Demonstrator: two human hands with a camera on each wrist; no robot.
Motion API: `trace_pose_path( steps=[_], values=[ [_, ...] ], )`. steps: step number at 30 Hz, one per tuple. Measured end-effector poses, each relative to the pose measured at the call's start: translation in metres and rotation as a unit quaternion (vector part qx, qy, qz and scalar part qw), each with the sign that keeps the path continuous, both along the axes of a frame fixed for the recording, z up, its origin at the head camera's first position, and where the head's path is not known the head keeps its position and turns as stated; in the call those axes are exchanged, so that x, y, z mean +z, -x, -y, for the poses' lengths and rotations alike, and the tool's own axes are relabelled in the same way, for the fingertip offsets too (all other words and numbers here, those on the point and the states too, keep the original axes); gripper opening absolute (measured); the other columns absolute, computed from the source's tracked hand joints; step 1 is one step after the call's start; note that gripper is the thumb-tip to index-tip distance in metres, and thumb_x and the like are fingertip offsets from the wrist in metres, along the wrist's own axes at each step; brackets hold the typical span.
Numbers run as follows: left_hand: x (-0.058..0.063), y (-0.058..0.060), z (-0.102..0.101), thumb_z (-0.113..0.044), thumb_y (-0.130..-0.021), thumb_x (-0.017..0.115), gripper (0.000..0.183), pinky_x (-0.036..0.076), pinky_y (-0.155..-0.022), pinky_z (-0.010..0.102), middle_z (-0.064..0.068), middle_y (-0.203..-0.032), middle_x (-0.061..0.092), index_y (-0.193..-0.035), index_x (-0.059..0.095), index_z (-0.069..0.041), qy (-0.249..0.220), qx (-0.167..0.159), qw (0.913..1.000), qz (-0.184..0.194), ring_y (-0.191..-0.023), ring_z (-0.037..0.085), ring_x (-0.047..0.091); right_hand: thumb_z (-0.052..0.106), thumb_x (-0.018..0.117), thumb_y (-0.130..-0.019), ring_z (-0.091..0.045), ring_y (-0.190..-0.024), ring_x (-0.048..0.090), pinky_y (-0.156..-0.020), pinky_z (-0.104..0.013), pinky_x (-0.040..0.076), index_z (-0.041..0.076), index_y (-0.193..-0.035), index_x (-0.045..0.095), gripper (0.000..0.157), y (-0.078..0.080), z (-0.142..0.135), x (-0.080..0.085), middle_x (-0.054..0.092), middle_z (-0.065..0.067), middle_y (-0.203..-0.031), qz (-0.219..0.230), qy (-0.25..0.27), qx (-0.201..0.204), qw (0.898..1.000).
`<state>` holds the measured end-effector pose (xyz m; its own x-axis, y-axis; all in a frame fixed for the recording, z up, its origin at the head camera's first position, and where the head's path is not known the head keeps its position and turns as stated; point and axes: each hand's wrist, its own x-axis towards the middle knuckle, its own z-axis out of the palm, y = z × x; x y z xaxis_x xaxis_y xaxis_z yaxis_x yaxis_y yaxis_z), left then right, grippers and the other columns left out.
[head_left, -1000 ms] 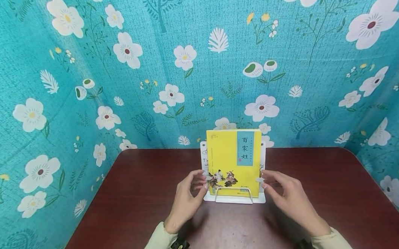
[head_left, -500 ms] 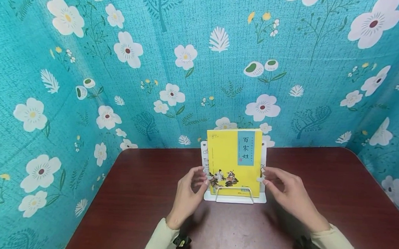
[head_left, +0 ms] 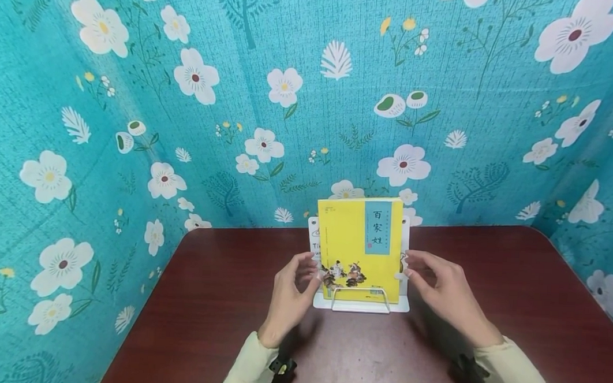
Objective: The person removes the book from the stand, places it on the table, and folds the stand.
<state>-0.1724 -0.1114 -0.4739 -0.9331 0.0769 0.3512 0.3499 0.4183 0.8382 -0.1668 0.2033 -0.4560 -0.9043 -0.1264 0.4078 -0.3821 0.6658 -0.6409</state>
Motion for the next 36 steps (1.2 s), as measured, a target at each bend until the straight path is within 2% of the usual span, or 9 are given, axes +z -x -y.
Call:
trace_pose_path(
  steps=[8,16,18,22,27,31,36],
  values=[
    [0.000,0.004,0.001,-0.014,-0.096,0.073,0.043,0.061,-0.097,0.039,0.009,-0.121,0.072,-0.137,0.061,-0.010,0.010,0.013,0.9999,-0.002,-0.110,0.020,0.071,0.004,0.079,-0.090,-0.028,-0.096,0.074,-0.078,-0.027,0.062,0.003,-0.133,0.067,0.044,0.005,-0.001,-0.001,0.077,-0.016,-0.114,-0.008,-0.010,-0.010,1.000],
    [-0.002,0.009,-0.001,-0.017,-0.098,0.072,0.042,0.060,-0.098,0.037,0.006,-0.122,0.071,-0.138,0.060,-0.013,0.015,0.022,0.9996,0.009,-0.112,0.016,0.070,0.006,0.077,-0.093,-0.030,-0.098,0.073,-0.082,-0.045,0.063,0.003,-0.135,0.065,0.044,0.011,0.001,0.002,0.076,-0.018,-0.118,0.012,-0.001,-0.020,1.000],
    [-0.002,0.011,-0.002,-0.017,-0.098,0.072,0.043,0.061,-0.098,0.037,0.006,-0.122,0.071,-0.139,0.060,-0.013,0.014,0.021,0.9996,0.007,-0.112,0.017,0.070,0.007,0.076,-0.093,-0.030,-0.099,0.073,-0.082,-0.042,0.063,0.002,-0.135,0.066,0.044,0.013,0.002,0.002,0.077,-0.018,-0.117,0.009,0.000,-0.026,1.000],
    [-0.003,0.014,-0.003,-0.015,-0.097,0.072,0.043,0.061,-0.097,0.038,0.007,-0.122,0.071,-0.138,0.060,-0.012,0.010,0.020,0.9998,0.002,-0.112,0.019,0.070,0.007,0.076,-0.094,-0.030,-0.099,0.073,-0.079,-0.028,0.060,0.002,-0.134,0.066,0.042,0.016,0.002,0.001,0.077,-0.018,-0.117,0.006,-0.001,-0.034,0.999],
    [-0.004,0.017,-0.004,-0.015,-0.097,0.072,0.042,0.062,-0.096,0.038,0.008,-0.120,0.071,-0.137,0.061,-0.009,0.016,0.019,0.9997,-0.006,-0.110,0.020,0.071,0.007,0.075,-0.094,-0.032,-0.100,0.074,-0.079,-0.029,0.061,0.001,-0.134,0.066,0.042,0.021,0.004,-0.001,0.076,-0.019,-0.119,0.007,0.005,-0.032,0.999],
    [-0.004,0.020,-0.004,-0.014,-0.097,0.071,0.042,0.062,-0.095,0.037,0.009,-0.119,0.071,-0.138,0.060,-0.008,0.022,0.023,0.9995,-0.008,-0.110,0.020,0.072,0.007,0.074,-0.094,-0.030,-0.101,0.073,-0.079,-0.018,0.055,0.002,-0.134,0.066,0.042,0.024,0.004,-0.003,0.077,-0.018,-0.119,0.008,0.007,-0.035,0.999],
    [-0.004,0.023,-0.006,-0.013,-0.098,0.070,0.042,0.062,-0.095,0.038,0.010,-0.119,0.071,-0.138,0.060,-0.009,0.020,0.025,0.9995,-0.004,-0.109,0.022,0.073,0.008,0.074,-0.095,-0.031,-0.103,0.073,-0.081,-0.019,0.055,0.003,-0.136,0.065,0.042,0.026,0.005,-0.002,0.076,-0.017,-0.120,0.015,0.003,-0.037,0.999]
  ],
)
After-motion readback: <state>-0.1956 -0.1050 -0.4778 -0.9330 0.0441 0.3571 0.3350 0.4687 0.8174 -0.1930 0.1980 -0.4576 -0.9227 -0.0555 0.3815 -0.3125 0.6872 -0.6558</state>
